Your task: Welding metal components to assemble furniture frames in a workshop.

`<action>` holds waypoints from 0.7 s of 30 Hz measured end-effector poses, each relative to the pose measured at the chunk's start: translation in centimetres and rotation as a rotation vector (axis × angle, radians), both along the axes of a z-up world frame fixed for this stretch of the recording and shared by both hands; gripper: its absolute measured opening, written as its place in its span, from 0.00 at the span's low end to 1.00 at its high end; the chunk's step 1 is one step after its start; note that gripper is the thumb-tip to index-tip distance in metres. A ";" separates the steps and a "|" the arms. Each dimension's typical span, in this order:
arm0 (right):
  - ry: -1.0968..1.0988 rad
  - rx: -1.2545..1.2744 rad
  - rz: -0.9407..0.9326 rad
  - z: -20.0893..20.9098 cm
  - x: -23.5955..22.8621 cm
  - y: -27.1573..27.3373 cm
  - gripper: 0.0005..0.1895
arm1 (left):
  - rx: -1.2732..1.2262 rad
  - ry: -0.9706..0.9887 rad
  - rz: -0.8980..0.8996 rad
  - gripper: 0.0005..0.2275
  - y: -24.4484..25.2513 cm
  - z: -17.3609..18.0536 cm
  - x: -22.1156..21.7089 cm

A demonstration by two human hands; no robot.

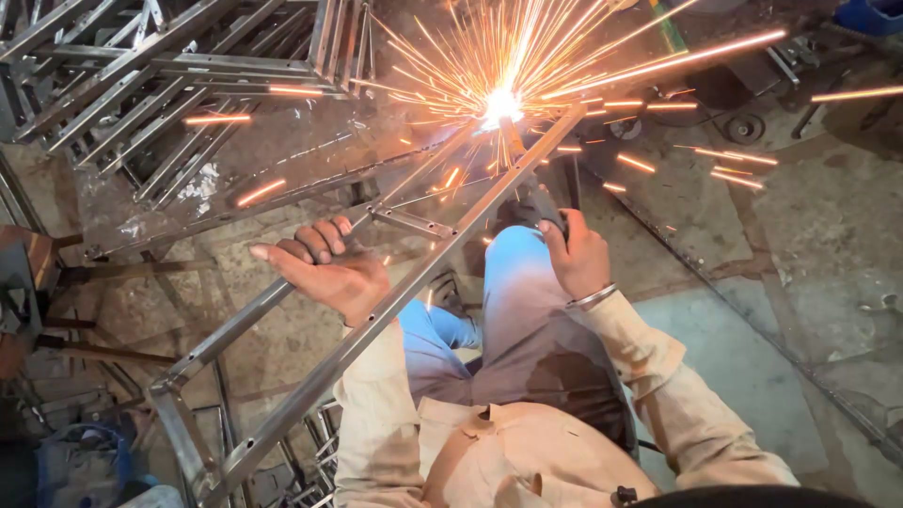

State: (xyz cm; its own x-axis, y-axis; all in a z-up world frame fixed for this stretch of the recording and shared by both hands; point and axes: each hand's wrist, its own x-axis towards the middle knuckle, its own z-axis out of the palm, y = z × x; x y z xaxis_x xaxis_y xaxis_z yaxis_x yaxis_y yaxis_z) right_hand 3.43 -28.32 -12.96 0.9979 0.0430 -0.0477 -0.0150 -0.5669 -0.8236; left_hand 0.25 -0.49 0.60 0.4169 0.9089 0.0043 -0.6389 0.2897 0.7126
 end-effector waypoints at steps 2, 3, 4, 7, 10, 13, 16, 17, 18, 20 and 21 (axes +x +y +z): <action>-0.146 0.000 0.046 -0.8 0.0 -0.1 0.27 | 0.022 -0.106 -0.080 0.25 0.5 -1.0 -0.1; -0.147 0.000 0.047 -0.7 0.1 -0.1 0.27 | 0.022 -0.107 -0.079 0.25 0.6 -1.0 -0.1; -0.125 -0.008 0.042 -0.6 0.1 -0.1 0.27 | 0.051 -0.120 -0.093 0.25 0.6 -1.0 -0.1; -0.097 -0.027 0.034 -0.6 0.0 0.0 0.27 | 0.093 -0.085 -0.085 0.25 0.3 -0.5 -0.2; -0.076 -0.060 0.026 -0.8 -0.3 -0.2 0.26 | 0.085 -0.011 -0.030 0.20 0.9 -0.8 0.2; -0.100 -0.014 0.025 -0.1 -0.9 -0.7 0.27 | -0.001 0.090 0.017 0.25 1.7 1.2 1.1; -0.128 0.045 0.044 0.2 -1.5 -1.7 0.28 | 0.006 -0.026 -0.124 0.42 4.6 2.6 2.6; -0.107 0.030 0.063 0.1 -1.9 -2.0 0.28 | 0.070 -0.211 -0.275 0.48 6.0 2.7 3.0; -0.111 0.031 0.059 -0.6 -2.3 -2.4 0.28 | 0.071 -0.215 -0.279 0.48 5.3 5.2 4.2; -0.126 0.080 0.063 -1.9 -3.0 -2.9 0.29 | 0.335 0.022 -0.241 0.43 4.0 10.4 6.3; -0.134 0.082 0.064 -3.1 -2.9 -3.0 0.29 | 0.337 0.014 -0.238 0.43 2.3 12.0 6.8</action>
State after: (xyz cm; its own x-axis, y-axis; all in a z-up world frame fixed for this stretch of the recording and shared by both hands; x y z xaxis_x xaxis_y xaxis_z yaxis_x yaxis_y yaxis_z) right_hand 0.48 -31.36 -16.02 0.9902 0.1054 0.0920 0.1325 -0.4942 -0.8592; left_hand 7.06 1.80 12.60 0.6179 0.7355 0.2780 -0.5715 0.1773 0.8012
